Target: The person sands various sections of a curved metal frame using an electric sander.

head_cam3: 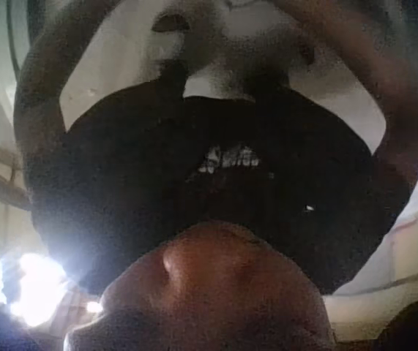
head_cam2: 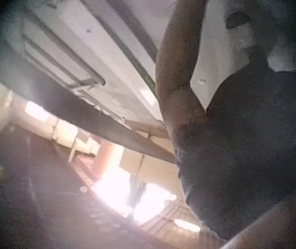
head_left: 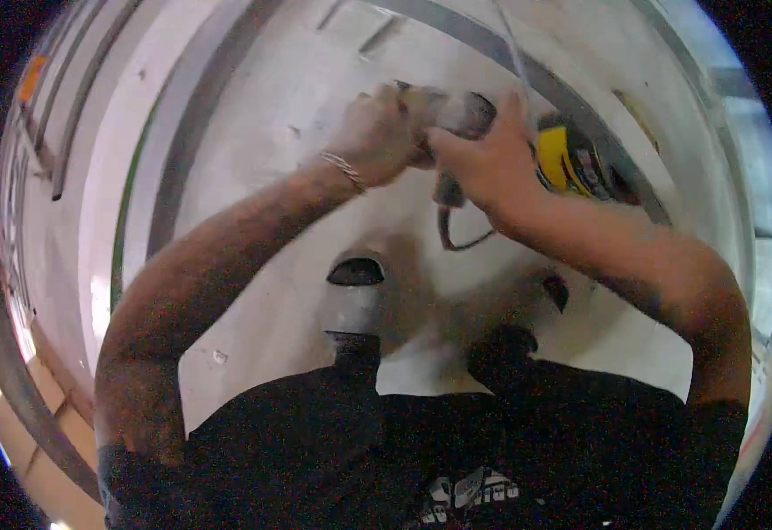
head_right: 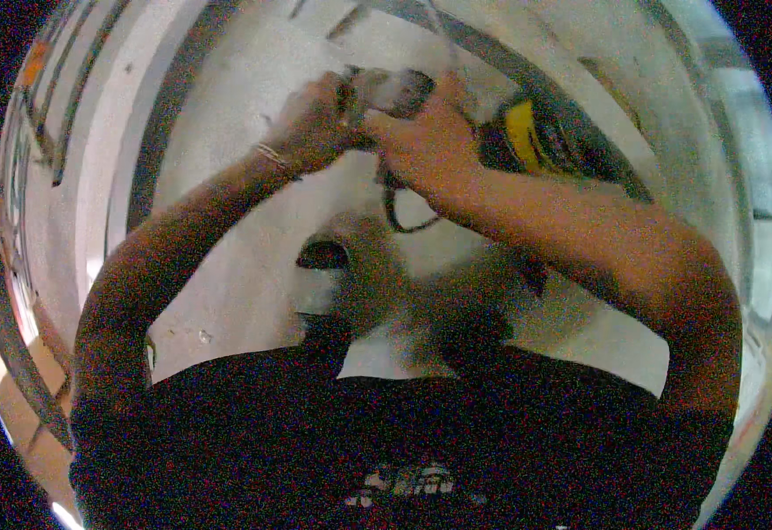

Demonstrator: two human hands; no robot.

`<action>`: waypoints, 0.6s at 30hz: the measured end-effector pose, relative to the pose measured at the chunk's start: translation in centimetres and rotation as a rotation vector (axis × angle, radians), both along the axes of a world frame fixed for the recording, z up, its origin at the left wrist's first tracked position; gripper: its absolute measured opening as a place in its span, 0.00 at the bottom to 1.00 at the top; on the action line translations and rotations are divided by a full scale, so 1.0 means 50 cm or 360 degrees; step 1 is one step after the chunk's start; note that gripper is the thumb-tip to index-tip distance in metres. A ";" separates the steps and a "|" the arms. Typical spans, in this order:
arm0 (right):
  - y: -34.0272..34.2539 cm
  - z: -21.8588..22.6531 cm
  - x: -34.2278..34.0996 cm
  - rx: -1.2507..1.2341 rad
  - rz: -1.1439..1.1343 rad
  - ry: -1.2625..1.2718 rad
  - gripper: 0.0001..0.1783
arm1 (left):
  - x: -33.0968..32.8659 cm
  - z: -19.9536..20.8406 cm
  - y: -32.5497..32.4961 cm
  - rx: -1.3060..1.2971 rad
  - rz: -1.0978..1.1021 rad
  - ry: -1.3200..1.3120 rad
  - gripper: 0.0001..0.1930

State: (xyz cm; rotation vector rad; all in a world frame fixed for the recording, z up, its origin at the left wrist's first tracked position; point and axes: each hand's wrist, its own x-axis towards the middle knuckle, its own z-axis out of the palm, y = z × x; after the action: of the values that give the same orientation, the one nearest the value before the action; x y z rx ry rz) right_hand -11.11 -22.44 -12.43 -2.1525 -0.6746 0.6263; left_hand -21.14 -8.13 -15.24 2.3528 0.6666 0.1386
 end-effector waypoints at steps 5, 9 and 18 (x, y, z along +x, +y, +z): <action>0.034 -0.006 -0.017 -0.0074 -0.0031 -0.0145 0.43 | -0.008 0.047 0.007 0.0095 -0.0271 0.0111 0.34; 0.049 -0.022 -0.006 -0.0020 -0.0068 -0.0366 0.43 | 0.005 0.005 0.020 0.0017 -0.0076 0.0043 0.33; 0.043 0.004 0.019 -0.0311 -0.0136 -0.0057 0.43 | -0.009 -0.027 0.022 0.0346 -0.0087 -0.0414 0.10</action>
State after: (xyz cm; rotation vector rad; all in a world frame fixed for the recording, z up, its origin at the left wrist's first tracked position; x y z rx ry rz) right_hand -10.14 -20.29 -12.24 -2.3649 -0.5565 0.6317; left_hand -21.60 -7.05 -16.61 2.4970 0.4797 0.5057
